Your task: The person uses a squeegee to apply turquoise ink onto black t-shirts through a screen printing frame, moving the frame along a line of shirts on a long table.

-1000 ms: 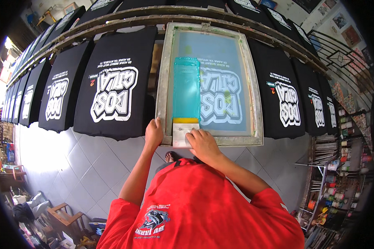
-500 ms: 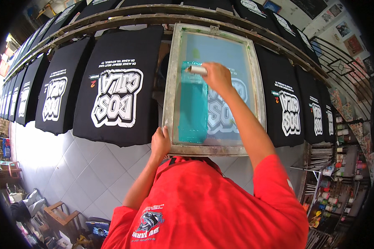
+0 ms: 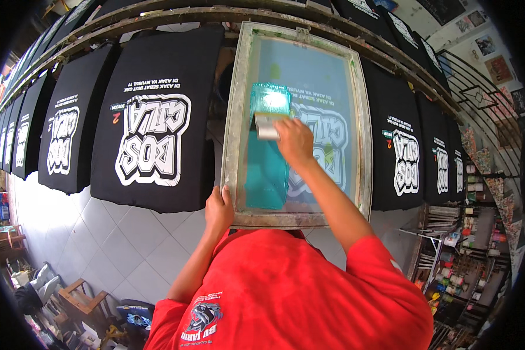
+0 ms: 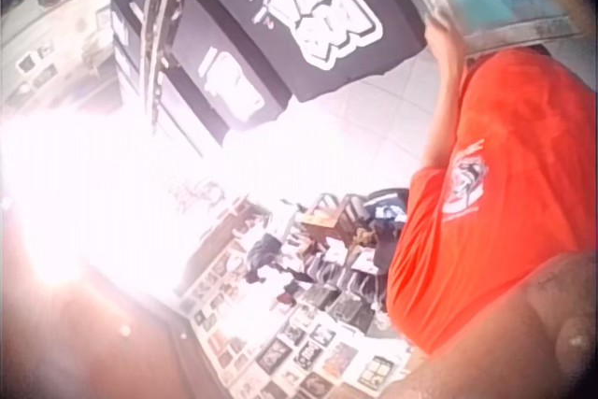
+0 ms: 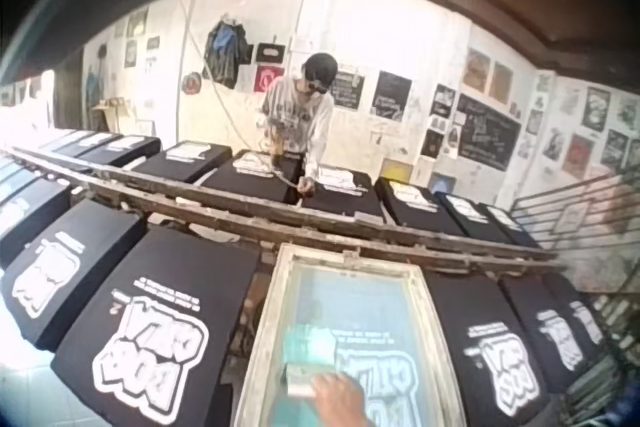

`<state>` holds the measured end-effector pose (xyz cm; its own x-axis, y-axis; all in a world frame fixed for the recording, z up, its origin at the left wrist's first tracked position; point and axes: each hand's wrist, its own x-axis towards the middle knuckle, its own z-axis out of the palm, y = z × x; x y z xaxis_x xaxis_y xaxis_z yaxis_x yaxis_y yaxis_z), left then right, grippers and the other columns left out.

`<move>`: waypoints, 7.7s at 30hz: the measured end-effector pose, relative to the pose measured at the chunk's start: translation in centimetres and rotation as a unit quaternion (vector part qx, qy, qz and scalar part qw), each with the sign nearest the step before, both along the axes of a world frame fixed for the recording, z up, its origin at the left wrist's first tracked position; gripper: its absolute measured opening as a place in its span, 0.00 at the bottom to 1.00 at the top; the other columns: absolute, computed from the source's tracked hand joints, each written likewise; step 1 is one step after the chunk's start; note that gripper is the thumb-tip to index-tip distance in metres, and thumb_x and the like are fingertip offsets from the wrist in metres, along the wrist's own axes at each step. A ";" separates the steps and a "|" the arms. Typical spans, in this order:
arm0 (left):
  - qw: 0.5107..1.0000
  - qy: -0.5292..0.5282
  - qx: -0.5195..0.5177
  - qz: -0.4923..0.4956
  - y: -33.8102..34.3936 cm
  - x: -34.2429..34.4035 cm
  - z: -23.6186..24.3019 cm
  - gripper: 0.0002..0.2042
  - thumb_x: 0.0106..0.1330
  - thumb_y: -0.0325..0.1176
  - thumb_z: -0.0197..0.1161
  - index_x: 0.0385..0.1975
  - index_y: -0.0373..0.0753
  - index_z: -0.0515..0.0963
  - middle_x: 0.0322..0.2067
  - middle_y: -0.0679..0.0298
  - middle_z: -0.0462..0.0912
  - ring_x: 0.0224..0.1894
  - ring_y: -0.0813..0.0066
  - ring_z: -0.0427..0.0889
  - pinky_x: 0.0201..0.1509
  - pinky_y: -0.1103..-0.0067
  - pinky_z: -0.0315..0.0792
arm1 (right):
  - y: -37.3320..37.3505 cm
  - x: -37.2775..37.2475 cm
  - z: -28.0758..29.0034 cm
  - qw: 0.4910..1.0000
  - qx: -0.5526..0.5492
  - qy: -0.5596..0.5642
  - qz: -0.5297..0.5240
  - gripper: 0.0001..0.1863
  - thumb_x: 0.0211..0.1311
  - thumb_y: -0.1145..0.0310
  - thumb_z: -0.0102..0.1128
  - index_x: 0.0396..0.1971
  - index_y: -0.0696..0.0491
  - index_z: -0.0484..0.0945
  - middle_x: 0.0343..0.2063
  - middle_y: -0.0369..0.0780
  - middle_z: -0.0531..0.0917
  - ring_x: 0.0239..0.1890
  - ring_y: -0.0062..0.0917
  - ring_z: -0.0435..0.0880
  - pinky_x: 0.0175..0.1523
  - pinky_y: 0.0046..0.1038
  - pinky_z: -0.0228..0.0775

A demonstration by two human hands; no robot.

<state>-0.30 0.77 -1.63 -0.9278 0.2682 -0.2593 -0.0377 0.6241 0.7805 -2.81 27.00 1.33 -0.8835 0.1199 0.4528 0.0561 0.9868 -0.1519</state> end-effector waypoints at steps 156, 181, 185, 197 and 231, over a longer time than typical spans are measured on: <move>1.000 0.021 0.005 -0.011 -40.0 -29.2 0.3 0.19 0.72 0.41 0.46 0.27 0.28 0.69 0.25 0.38 0.75 0.33 0.35 0.74 0.36 0.55 0.66 | -35.6 -35.2 6.5 0.995 -0.021 -0.084 -0.040 0.03 0.49 0.72 0.62 0.25 0.51 0.77 0.27 0.43 0.80 0.34 0.42 0.79 0.35 0.43 0.72; 1.000 0.010 0.015 -0.010 -39.9 -29.1 0.1 0.19 0.72 0.40 0.47 0.25 0.29 0.67 0.23 0.38 0.74 0.31 0.35 0.74 0.34 0.55 0.66 | -41.0 -28.3 4.5 0.981 -0.022 -0.184 -0.060 0.09 0.46 0.73 0.64 0.31 0.47 0.80 0.32 0.37 0.83 0.36 0.34 0.80 0.37 0.35 0.74; 1.000 -0.013 0.005 -0.008 -40.0 -29.1 0.1 0.19 0.72 0.41 0.47 0.25 0.29 0.67 0.23 0.38 0.74 0.31 0.35 0.74 0.34 0.54 0.66 | -41.3 -27.8 -0.1 1.000 0.007 -0.019 0.005 0.07 0.46 0.75 0.60 0.29 0.51 0.77 0.29 0.39 0.82 0.37 0.35 0.80 0.38 0.35 0.76; 1.000 -0.009 -0.002 -0.012 -40.0 -29.4 0.5 0.20 0.72 0.42 0.46 0.27 0.29 0.69 0.26 0.40 0.76 0.33 0.36 0.75 0.38 0.55 0.67 | -35.0 -37.0 10.4 0.981 -0.060 -0.178 -0.048 0.15 0.47 0.60 0.68 0.36 0.48 0.83 0.26 0.44 0.83 0.33 0.43 0.82 0.39 0.42 0.74; 0.999 0.020 0.039 -0.010 -41.0 -29.8 -1.5 0.24 0.73 0.47 0.45 0.27 0.29 0.71 0.23 0.41 0.73 0.29 0.43 0.74 0.37 0.59 0.67 | -30.1 2.9 -2.1 0.782 -0.382 -0.036 -0.492 0.34 0.69 0.45 0.43 0.37 0.68 0.79 0.35 0.59 0.81 0.40 0.51 0.80 0.44 0.42 0.68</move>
